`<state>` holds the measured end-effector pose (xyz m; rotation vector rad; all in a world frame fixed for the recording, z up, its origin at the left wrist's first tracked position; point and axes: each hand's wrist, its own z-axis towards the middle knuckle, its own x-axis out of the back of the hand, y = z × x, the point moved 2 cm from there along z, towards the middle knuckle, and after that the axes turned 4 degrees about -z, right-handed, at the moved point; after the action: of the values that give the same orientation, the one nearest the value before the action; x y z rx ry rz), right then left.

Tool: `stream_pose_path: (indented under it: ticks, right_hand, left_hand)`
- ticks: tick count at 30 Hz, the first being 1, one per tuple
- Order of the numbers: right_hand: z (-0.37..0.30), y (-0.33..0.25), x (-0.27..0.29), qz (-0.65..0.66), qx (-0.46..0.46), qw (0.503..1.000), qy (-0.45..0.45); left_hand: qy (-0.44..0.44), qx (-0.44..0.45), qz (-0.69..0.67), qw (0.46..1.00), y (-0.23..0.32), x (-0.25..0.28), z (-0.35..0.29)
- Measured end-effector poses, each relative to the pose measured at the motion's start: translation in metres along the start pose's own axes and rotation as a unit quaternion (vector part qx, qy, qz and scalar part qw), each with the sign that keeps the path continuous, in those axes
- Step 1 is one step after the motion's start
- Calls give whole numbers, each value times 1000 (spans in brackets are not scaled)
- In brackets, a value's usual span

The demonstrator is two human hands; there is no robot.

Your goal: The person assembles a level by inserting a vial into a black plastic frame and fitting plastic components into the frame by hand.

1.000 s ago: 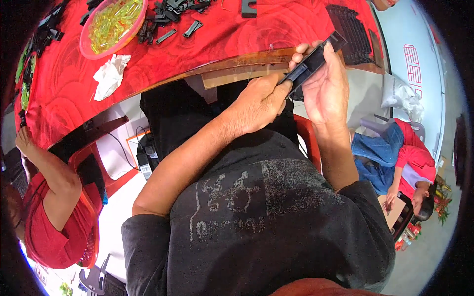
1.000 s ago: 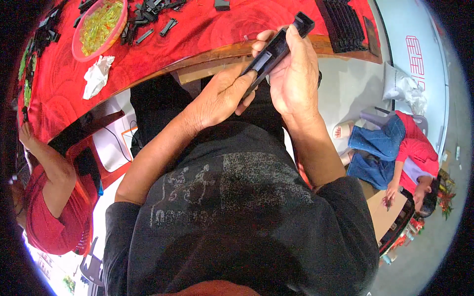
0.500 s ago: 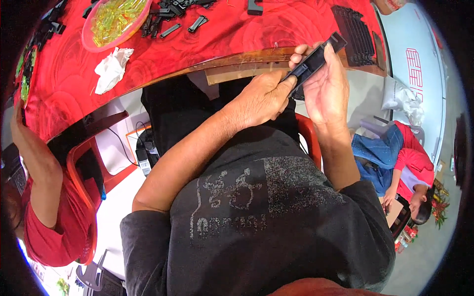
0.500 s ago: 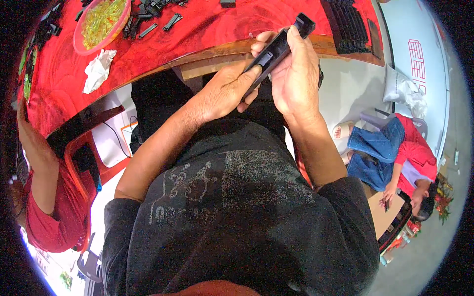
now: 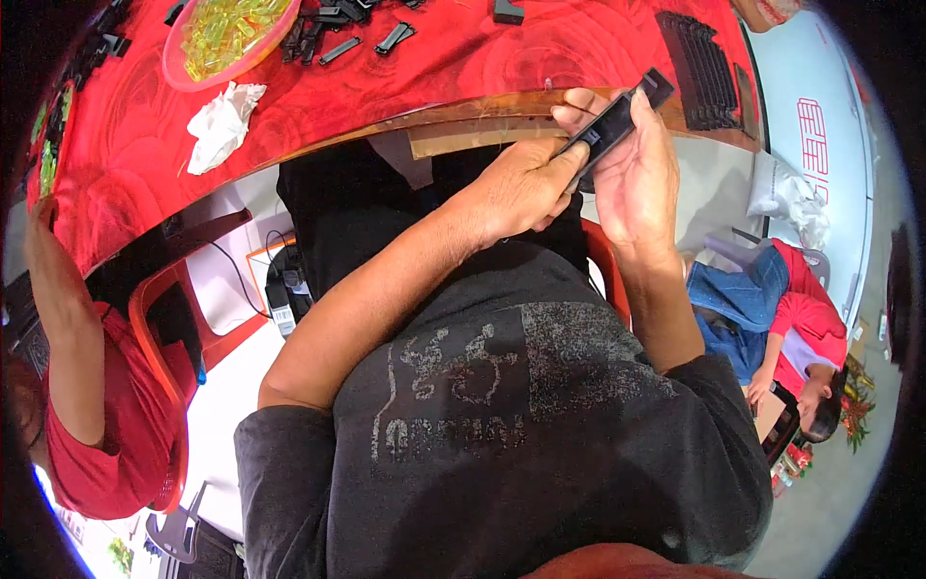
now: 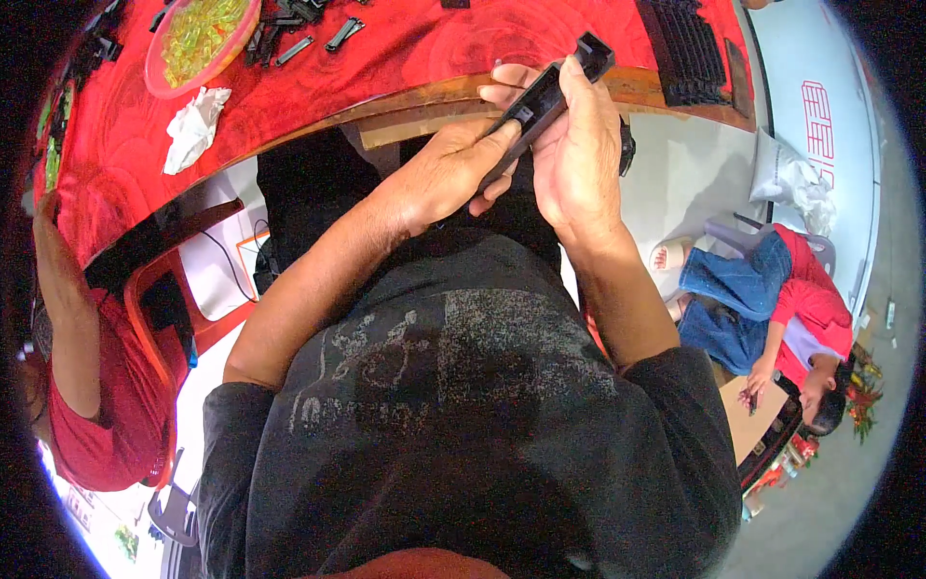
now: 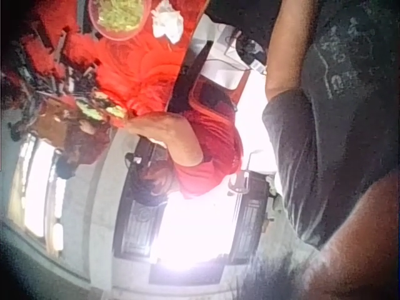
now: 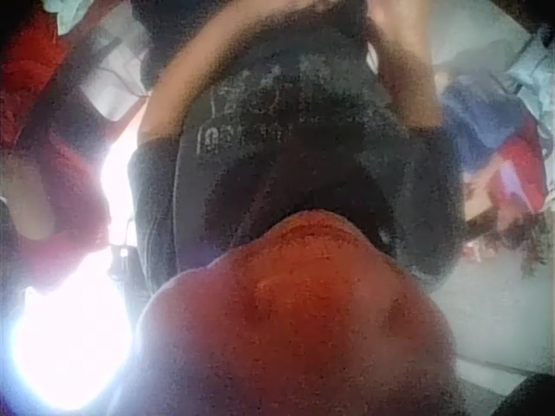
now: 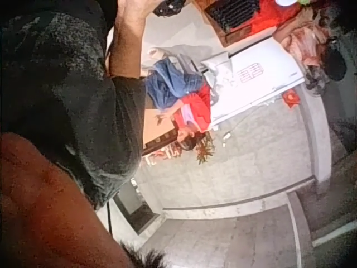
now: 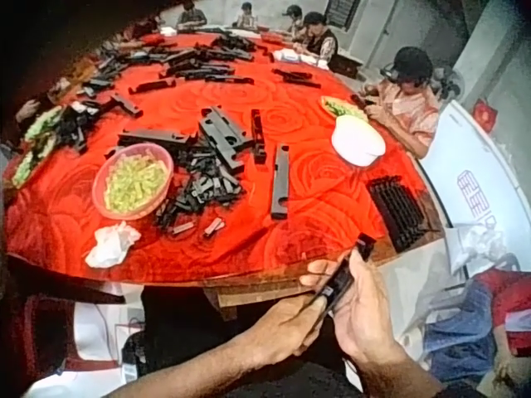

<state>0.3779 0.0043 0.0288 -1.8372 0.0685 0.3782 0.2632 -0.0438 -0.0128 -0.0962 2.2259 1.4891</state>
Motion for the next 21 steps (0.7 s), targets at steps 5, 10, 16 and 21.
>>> stream_pose_path:
  ticks: [5, 10, 16, 21]
  right_hand:
    - [0, 7, -2, 36, 13, 999, -19]
    - [0, 6, -5, 29, 27, 999, -28]
    - [-3, 6, -10, 44, 24, 999, -15]
    - [-6, 5, -11, 34, 27, 999, 1]
  left_hand:
    - [4, 17, -26, 1000, 4, -1, 0]
    - [9, 11, -42, 999, 3, -1, -1]
    - [15, 38, -46, 998, 4, -2, 0]
    - [-1, 43, -61, 997, 3, 0, 1]
